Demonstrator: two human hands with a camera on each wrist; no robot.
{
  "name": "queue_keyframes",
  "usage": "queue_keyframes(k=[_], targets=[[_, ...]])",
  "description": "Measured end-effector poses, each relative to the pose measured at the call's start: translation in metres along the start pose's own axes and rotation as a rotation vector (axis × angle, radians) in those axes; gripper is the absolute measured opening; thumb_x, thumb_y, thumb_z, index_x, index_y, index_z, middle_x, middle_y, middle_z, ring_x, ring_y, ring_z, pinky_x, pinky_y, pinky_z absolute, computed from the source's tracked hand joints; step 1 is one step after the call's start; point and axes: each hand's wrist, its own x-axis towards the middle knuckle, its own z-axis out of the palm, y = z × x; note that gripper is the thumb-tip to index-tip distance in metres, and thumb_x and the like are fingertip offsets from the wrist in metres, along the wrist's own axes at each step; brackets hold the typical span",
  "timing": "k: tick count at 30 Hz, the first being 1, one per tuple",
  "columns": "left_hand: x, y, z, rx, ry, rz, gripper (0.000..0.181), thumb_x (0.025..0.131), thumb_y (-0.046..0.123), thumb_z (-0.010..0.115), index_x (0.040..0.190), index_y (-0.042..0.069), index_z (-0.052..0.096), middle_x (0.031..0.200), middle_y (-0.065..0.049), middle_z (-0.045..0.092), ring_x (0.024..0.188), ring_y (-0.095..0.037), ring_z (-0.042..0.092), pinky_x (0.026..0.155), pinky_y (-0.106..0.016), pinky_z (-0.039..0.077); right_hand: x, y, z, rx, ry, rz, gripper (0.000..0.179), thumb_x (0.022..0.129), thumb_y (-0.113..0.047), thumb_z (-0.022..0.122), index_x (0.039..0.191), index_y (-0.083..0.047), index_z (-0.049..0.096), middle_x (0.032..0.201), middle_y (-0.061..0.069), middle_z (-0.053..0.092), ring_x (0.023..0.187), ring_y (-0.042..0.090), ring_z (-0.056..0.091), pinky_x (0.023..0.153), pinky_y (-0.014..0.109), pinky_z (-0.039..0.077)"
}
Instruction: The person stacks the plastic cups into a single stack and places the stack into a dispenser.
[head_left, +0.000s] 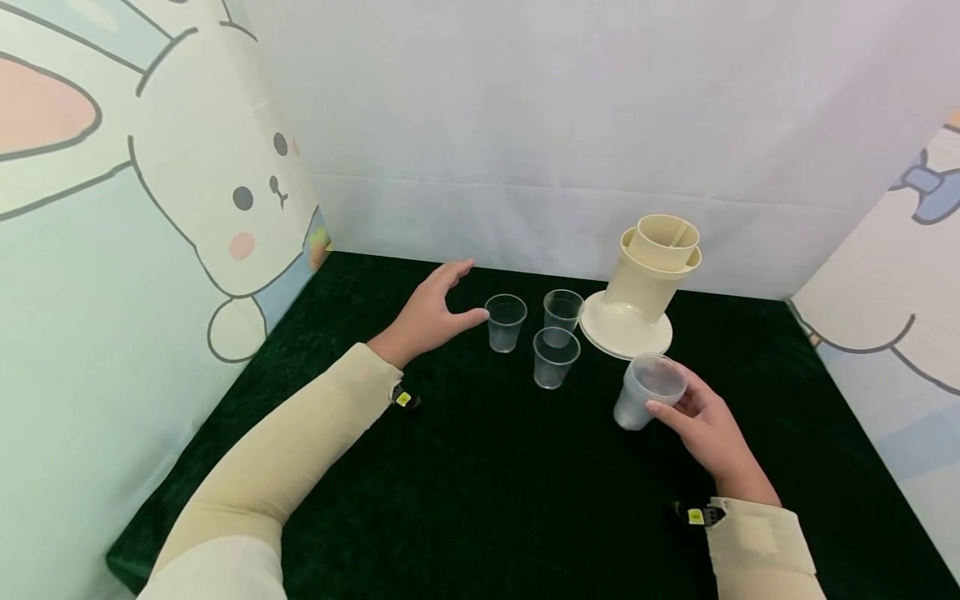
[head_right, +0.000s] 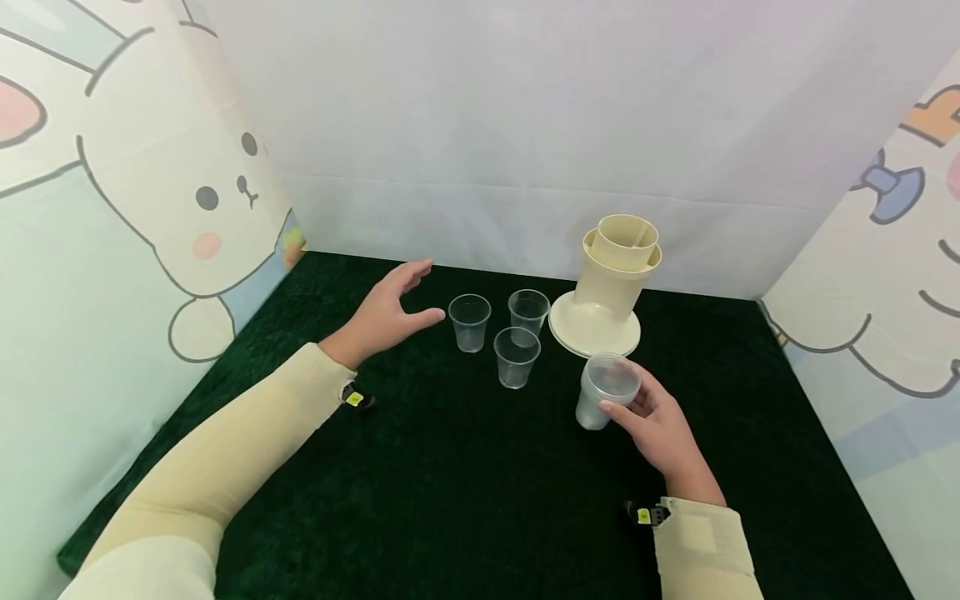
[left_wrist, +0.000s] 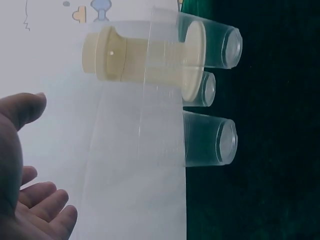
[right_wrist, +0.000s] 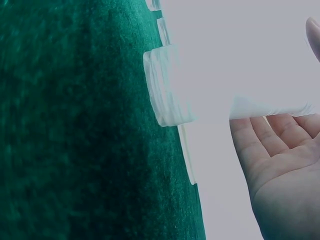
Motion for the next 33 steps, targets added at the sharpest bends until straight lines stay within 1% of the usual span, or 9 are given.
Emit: queue_keyframes(k=[3, 5, 10, 14, 22, 27, 33], targets=[[0.004, -0.006, 0.002, -0.003, 0.007, -0.015, 0.088, 0.093, 0.057, 0.072, 0.162, 0.019, 0.034, 0.162, -0.003, 0.036, 0.145, -0.023, 0.039, 0.117, -0.047, 0.036, 0.000, 0.000, 0.000, -0.003, 0.000, 0.007, 0.071, 0.102, -0.033, 0.069, 0.161, -0.014, 0.035, 0.151, 0.017, 0.046, 0.121, 0.016, 0.054, 0.087, 0.011, 0.048], [0.007, -0.010, 0.004, -0.017, 0.008, -0.029, 0.087, 0.093, 0.053, 0.073, 0.162, 0.018, 0.033, 0.163, -0.003, 0.035, 0.145, -0.024, 0.038, 0.118, -0.047, 0.035, 0.000, 0.000, 0.000, -0.003, 0.000, 0.010, 0.071, 0.101, -0.033, 0.069, 0.161, -0.014, 0.035, 0.151, 0.017, 0.046, 0.122, 0.016, 0.054, 0.087, 0.010, 0.048], [0.013, -0.021, 0.010, -0.068, 0.008, -0.088, 0.087, 0.093, 0.043, 0.078, 0.163, 0.020, 0.031, 0.164, -0.004, 0.031, 0.148, -0.027, 0.036, 0.118, -0.047, 0.035, 0.000, 0.000, 0.000, 0.002, -0.003, 0.007, 0.070, 0.101, -0.033, 0.069, 0.160, -0.015, 0.036, 0.151, 0.016, 0.047, 0.123, 0.017, 0.054, 0.088, 0.011, 0.048], [0.015, -0.028, 0.013, -0.093, 0.006, -0.127, 0.090, 0.092, 0.043, 0.078, 0.164, 0.021, 0.029, 0.165, -0.005, 0.029, 0.148, -0.030, 0.035, 0.118, -0.048, 0.034, 0.000, -0.001, 0.001, -0.001, -0.002, 0.008, 0.070, 0.101, -0.034, 0.069, 0.160, -0.016, 0.036, 0.151, 0.015, 0.047, 0.124, 0.018, 0.054, 0.088, 0.011, 0.047], [0.020, -0.037, 0.021, -0.107, -0.007, -0.151, 0.095, 0.090, 0.047, 0.079, 0.164, 0.020, 0.026, 0.164, -0.007, 0.031, 0.148, -0.033, 0.036, 0.118, -0.050, 0.035, -0.001, -0.002, 0.001, -0.005, 0.001, 0.019, 0.071, 0.101, -0.034, 0.069, 0.161, -0.015, 0.036, 0.152, 0.016, 0.046, 0.128, 0.028, 0.052, 0.088, 0.011, 0.047], [0.023, -0.039, 0.026, -0.105, -0.014, -0.175, 0.096, 0.090, 0.049, 0.079, 0.164, 0.020, 0.027, 0.164, -0.007, 0.033, 0.147, -0.031, 0.037, 0.117, -0.049, 0.036, -0.001, -0.002, 0.001, 0.001, 0.001, 0.016, 0.071, 0.101, -0.034, 0.069, 0.160, -0.015, 0.036, 0.152, 0.016, 0.046, 0.128, 0.029, 0.053, 0.088, 0.010, 0.047], [0.026, -0.043, 0.035, -0.129, -0.014, -0.196, 0.095, 0.089, 0.048, 0.081, 0.163, 0.020, 0.028, 0.162, -0.008, 0.036, 0.146, -0.030, 0.039, 0.117, -0.049, 0.036, 0.000, -0.002, 0.001, 0.003, 0.000, 0.027, 0.071, 0.101, -0.035, 0.069, 0.161, -0.016, 0.036, 0.152, 0.015, 0.046, 0.130, 0.031, 0.051, 0.089, 0.011, 0.046]])
